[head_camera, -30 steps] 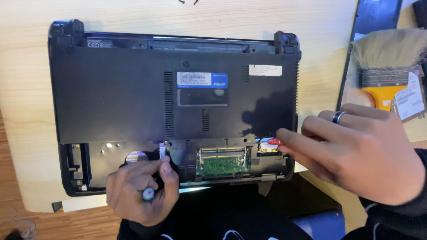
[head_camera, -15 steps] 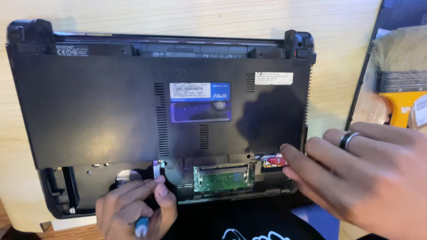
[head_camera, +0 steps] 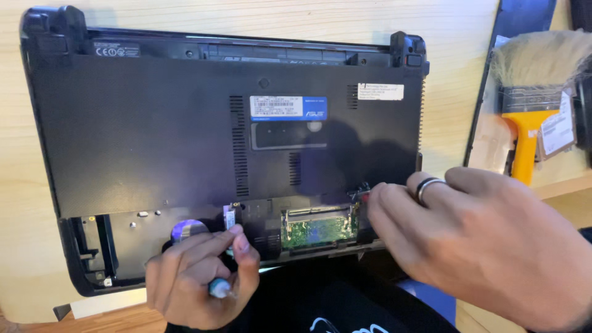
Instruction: The person uses two screwdrivers to remove screws from the bottom panel of a laptop, then flips it over and opens the lid. The person works on a wooden desk with tools and a brush nearby.
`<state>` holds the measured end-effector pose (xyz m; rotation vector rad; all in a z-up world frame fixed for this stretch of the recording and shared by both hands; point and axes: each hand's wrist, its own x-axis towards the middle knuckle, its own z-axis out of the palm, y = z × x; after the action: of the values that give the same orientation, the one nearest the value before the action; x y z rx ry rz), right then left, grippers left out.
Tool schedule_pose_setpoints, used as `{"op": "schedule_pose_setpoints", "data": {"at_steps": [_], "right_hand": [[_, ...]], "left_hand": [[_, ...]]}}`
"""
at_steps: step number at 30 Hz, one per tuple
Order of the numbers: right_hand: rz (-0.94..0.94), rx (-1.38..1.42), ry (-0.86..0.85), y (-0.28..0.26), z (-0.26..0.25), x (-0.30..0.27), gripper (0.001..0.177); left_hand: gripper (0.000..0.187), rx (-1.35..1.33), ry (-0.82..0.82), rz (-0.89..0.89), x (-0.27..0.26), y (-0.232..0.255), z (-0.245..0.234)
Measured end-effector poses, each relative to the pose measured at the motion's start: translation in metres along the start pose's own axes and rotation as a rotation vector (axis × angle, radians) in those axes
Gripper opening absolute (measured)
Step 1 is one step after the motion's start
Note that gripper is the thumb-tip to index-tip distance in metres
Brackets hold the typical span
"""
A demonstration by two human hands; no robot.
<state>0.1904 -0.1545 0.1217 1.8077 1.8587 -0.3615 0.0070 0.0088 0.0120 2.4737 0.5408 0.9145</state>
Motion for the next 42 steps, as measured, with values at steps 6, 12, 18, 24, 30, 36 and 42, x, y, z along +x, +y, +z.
{"op": "schedule_pose_setpoints", "data": {"at_steps": [6,12,18,24,30,36,42], "right_hand": [[0.139,0.096,-0.422,-0.012,-0.023,0.023,0.031],[0.3,0.103,-0.545,-0.016,-0.023,0.026,0.024],[-0.021,-0.033,-0.322,-0.021,-0.009,0.013,0.005],[-0.126,-0.195,-0.253,-0.007,-0.006,0.011,0.012],[0.239,0.061,-0.452,-0.005,-0.027,0.031,0.045],[0.239,0.072,-0.471,-0.002,-0.02,0.027,0.016],[0.027,-0.058,-0.248,-0.014,-0.006,0.011,0.013]], "left_hand": [[0.03,-0.031,0.034,0.007,0.0,-0.004,0.0],[0.031,-0.032,-0.001,0.012,-0.005,-0.008,-0.005],[0.031,-0.018,0.056,0.024,-0.004,-0.01,-0.006],[0.029,-0.007,0.077,0.046,-0.01,-0.015,-0.007],[0.029,-0.015,0.056,0.046,-0.013,-0.016,-0.005],[0.028,-0.003,0.068,0.042,-0.014,-0.017,-0.004],[0.028,-0.007,0.063,0.036,-0.012,-0.015,-0.005]]}}
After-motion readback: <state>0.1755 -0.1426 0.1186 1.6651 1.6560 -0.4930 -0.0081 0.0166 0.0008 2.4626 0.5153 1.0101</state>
